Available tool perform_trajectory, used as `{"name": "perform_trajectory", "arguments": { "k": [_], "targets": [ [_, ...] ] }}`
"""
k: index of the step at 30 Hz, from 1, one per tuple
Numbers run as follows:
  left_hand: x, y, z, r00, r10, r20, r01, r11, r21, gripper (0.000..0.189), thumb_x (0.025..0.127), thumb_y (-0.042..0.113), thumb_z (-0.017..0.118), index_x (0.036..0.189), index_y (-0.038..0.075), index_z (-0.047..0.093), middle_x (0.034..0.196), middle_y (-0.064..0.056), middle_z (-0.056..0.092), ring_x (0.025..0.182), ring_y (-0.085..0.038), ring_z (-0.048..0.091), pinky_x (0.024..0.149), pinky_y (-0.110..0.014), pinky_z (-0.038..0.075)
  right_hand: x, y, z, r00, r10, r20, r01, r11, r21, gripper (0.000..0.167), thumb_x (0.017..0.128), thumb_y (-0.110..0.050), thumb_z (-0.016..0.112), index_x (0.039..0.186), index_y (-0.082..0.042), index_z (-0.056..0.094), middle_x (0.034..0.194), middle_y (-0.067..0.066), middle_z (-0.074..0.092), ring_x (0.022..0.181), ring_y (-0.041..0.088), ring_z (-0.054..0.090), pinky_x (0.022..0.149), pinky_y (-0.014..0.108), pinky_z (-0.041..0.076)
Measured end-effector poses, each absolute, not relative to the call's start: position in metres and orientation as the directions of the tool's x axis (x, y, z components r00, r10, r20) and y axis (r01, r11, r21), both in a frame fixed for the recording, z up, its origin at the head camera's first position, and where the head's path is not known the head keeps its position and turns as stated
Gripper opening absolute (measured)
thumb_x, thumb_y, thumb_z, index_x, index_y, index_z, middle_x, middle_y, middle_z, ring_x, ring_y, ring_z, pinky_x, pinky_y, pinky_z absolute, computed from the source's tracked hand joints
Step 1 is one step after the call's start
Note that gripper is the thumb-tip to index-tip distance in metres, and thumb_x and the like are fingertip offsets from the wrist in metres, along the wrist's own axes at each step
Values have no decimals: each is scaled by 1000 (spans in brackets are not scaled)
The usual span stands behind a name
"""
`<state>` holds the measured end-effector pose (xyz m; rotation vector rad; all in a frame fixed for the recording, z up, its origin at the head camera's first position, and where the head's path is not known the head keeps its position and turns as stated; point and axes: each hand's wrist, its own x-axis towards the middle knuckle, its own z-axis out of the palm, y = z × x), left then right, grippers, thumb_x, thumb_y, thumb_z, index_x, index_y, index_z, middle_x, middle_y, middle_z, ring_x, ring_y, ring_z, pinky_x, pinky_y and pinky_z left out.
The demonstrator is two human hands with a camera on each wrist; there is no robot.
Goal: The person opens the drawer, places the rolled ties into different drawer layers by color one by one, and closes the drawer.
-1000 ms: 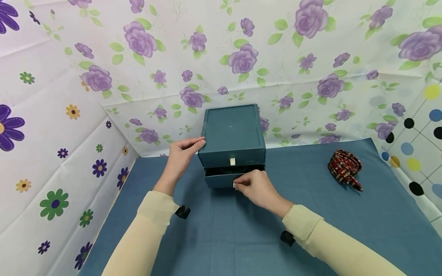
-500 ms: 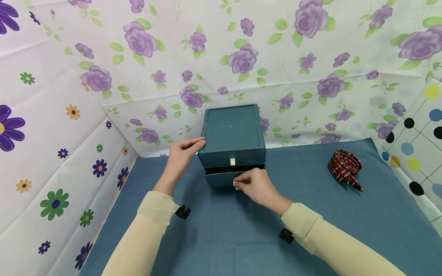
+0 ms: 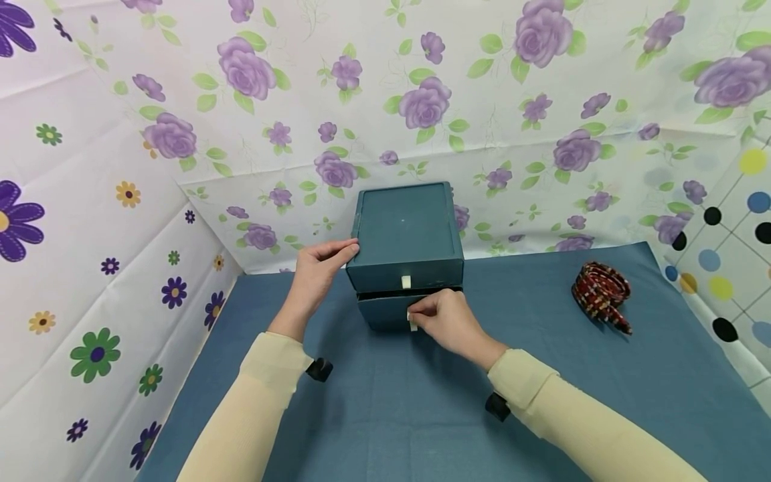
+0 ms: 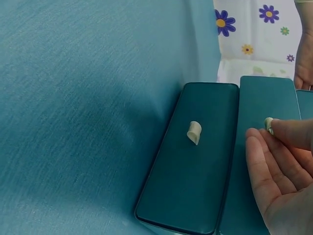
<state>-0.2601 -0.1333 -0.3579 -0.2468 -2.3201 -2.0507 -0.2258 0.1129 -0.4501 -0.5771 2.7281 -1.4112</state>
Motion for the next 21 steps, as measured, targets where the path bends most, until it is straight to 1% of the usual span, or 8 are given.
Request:
{"name": "perform_trajectory", "arguments": {
  "k": [4, 8, 11, 16, 21],
  "targets": [
    [-267, -135, -367, -986, 84, 144, 154, 118, 981, 31, 86, 26, 69, 112, 9, 70, 118, -1, 67, 108, -15, 60, 95, -35, 48, -228, 112, -450, -934, -324, 149, -309, 524, -794, 13, 85, -22, 70, 97, -20, 76, 88, -7, 74, 75, 5, 68, 62, 24, 54],
    [-266, -135, -367, -986, 86, 143, 152, 120, 981, 31, 86, 26, 69, 112, 9, 70, 117, 0, 67, 108, -13, 59, 95, -35, 48, -230, 112, -450, -937, -320, 141, -300, 525, -797, 14, 85, -24, 70, 97, -19, 76, 87, -8, 74, 75, 8, 69, 62, 25, 54],
    [-260, -133, -358, -986, 95, 134, 145, 116, 983, 31, 87, 21, 68, 113, 5, 69, 119, -4, 67, 109, -14, 59, 96, -35, 48, -232, 112, -449, -937, -318, 147, -304, 528, -793, 15, 84, -24, 71, 97, -19, 76, 87, -8, 74, 75, 7, 68, 62, 24, 54],
    [-261, -133, -359, -985, 98, 142, 152, 108, 982, 31, 87, 20, 68, 113, 4, 69, 119, -6, 66, 109, -15, 59, 95, -34, 48, -234, 112, -448, -937, -314, 153, -308, 535, -786, 14, 84, -24, 71, 95, -19, 77, 87, -8, 73, 73, 1, 67, 63, 23, 54],
    [-261, -134, -360, -985, 98, 142, 152, 104, 983, 31, 87, 20, 68, 114, 4, 68, 119, -6, 66, 108, -15, 60, 94, -33, 49, -236, 111, -448, -937, -312, 154, -307, 534, -788, 13, 84, -25, 71, 95, -19, 77, 87, -8, 74, 73, 1, 67, 63, 23, 54]
  ]
}}
